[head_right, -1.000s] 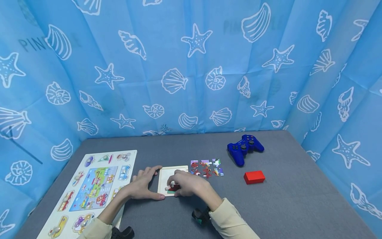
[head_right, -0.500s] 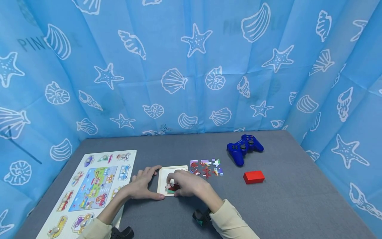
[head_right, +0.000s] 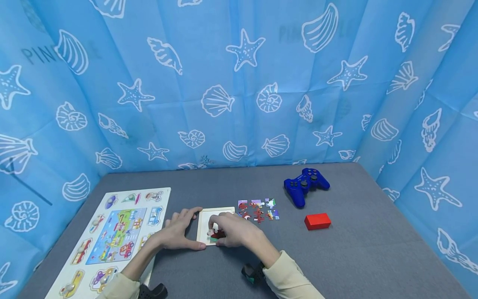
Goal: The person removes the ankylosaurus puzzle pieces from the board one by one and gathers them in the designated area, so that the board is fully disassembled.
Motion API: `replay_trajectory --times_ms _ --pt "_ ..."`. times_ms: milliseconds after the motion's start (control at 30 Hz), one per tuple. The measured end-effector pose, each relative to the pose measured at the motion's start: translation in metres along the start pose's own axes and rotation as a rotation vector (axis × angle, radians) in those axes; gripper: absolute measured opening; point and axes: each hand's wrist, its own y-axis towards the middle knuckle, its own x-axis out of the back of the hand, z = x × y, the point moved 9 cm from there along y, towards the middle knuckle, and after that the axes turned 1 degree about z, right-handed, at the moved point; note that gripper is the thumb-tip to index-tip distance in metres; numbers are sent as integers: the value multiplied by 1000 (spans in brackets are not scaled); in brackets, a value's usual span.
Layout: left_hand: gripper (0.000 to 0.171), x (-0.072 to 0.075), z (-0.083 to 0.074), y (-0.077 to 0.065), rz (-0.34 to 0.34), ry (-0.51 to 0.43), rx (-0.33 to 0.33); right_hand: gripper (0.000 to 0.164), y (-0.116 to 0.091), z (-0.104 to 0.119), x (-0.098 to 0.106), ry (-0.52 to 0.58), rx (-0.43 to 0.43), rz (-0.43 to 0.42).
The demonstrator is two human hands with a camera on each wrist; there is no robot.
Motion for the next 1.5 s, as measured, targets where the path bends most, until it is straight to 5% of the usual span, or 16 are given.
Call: replay_trajectory --times_ms 600,1067,1500 --pt "112 0 0 1 2 13 9 28 -2 1 3 -18 -43 -41" --pt "112 -1 1 0 16 8 16 28 -4 3 4 19 19 -13" --pt "113 -3 2 1 20 23 27 34 -33 -15 27 -50 -9 -76"
